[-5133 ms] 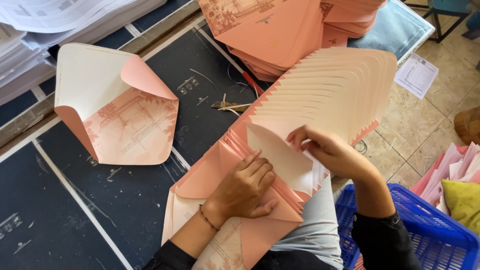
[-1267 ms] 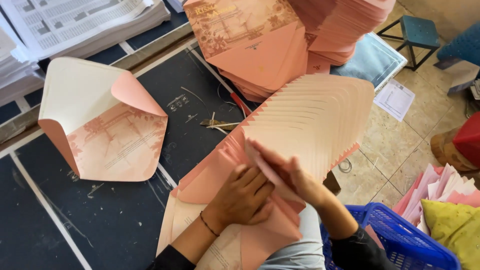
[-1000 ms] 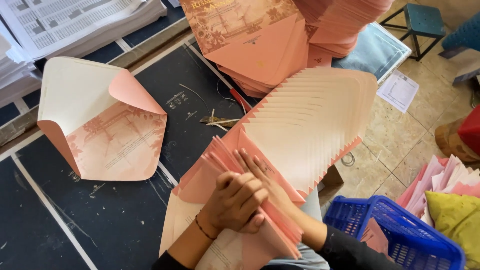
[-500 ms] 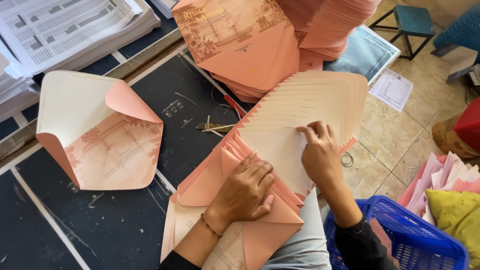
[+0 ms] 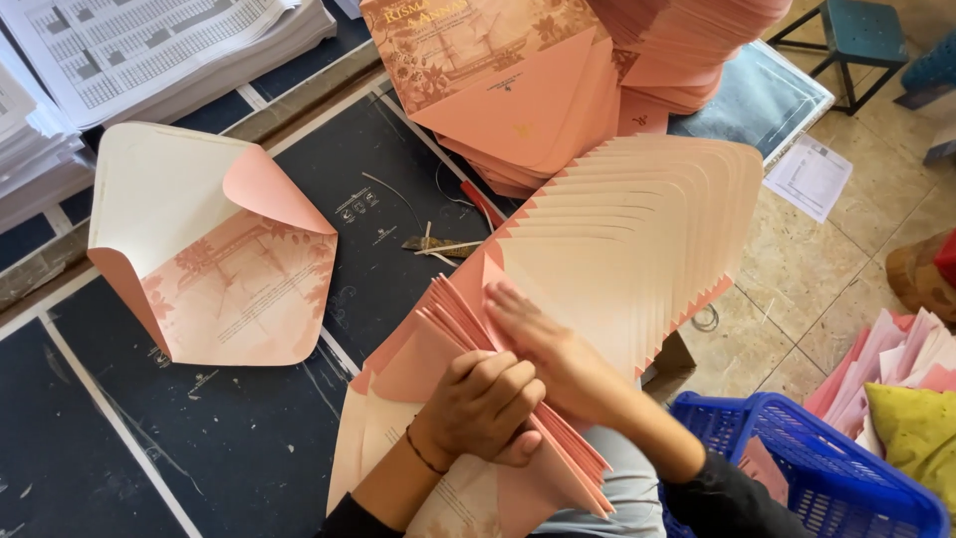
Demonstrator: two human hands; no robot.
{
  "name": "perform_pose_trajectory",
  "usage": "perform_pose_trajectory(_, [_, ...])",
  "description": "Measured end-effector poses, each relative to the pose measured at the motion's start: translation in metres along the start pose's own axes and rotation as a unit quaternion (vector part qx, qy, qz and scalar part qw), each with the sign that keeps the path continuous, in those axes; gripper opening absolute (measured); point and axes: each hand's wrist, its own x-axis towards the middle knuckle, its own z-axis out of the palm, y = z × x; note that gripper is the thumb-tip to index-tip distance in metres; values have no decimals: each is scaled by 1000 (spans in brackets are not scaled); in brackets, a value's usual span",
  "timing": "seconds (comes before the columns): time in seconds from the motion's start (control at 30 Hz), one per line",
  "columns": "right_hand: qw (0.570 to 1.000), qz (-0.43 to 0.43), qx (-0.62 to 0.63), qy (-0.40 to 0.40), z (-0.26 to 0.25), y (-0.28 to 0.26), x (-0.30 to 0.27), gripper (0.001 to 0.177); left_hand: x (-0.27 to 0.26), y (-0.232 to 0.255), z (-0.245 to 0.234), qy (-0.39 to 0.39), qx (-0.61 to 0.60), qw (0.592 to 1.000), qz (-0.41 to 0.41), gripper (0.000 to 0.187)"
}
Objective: The person removes a white string from a stack of peach-colored paper sheets, then folds the sheets into envelope shapes one by one. The finished envelopes are placed into a blue basket on the floor.
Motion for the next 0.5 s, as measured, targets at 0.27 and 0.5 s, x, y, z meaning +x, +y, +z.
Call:
perform_pose_trajectory(0.27, [991,118,21,-55,-6,12,-8,47,64,-14,-29,-84,-121,989,-16,28])
perform_pose_trajectory(0.5, [818,150,-505,233,-79,67,-38,44,54,-16,13,-101,-75,992,-15,49])
